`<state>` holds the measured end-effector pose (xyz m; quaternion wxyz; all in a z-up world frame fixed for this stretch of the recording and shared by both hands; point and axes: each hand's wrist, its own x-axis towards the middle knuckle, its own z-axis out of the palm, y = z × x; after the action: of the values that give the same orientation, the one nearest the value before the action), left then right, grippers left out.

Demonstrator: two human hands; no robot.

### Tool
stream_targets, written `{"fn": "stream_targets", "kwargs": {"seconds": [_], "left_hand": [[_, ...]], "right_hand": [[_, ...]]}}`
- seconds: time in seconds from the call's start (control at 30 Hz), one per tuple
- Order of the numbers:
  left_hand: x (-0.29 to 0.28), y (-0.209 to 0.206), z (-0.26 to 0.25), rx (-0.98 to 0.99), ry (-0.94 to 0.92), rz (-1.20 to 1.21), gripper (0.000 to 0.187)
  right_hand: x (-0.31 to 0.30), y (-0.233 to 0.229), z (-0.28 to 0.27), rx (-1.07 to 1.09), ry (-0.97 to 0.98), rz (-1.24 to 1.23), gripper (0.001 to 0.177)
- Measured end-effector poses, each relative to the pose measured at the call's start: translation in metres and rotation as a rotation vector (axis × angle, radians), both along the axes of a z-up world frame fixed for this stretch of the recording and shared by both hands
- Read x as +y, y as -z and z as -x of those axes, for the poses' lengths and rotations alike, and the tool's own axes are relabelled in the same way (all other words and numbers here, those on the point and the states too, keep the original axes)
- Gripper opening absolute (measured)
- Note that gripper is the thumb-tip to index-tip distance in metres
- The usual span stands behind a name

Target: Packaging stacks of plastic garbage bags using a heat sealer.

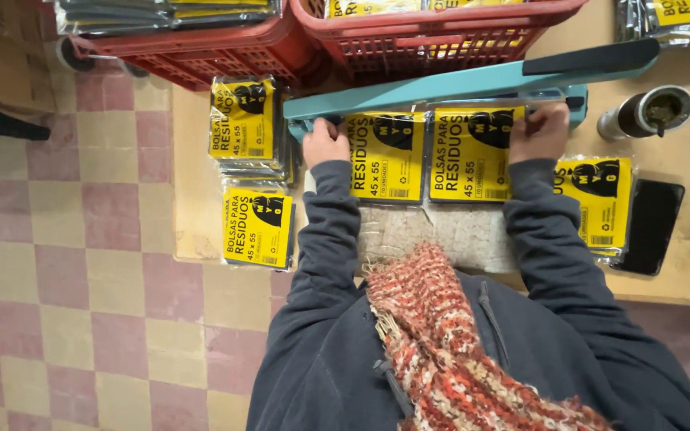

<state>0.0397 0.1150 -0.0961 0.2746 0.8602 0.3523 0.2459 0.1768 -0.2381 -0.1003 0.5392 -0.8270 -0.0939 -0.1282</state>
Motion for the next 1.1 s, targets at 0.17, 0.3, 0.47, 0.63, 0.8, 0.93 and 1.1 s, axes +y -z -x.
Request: {"fn": "stream_targets", "kwargs": {"seconds": [0.17,0.3,0.47,0.63,0.8,0.93,1.1], "left_hand": [[0.005,-0.004,0.001,0.024,-0.019,0.023,0.027],[0.007,-0.002,0.001,0.01,-0.022,0.027,0.028],[0.008,-0.003,0.001,0.005,-0.025,0.054,0.028],[0.011,0.006,-0.001,-0.016,-0.019,0.01,0.027],[0.011,0.009,-0.002,-0.032,-0.023,-0.012,0.019],[0.008,0.006,-0.005,-0.008,-0.066,-0.012,0.018],[0.004,0.0,-0.002,-0.085,-0.038,0.015,0.021]], "right_hand": [[0.002,-0.009,0.001,-0.037,0.003,0.119,0.028],[-0.001,-0.006,0.0,-0.025,-0.011,0.127,0.025],[0.006,-0.069,0.022,-0.257,0.052,0.403,0.028],[0.024,-0.171,0.007,-0.659,-0.135,0.485,0.027],[0.061,-0.21,-0.056,-0.589,-0.477,0.845,0.024],[0.059,-0.147,-0.083,-0.117,-0.532,1.089,0.044],[0.048,-0.105,-0.095,-0.042,-0.627,0.976,0.046]]}}
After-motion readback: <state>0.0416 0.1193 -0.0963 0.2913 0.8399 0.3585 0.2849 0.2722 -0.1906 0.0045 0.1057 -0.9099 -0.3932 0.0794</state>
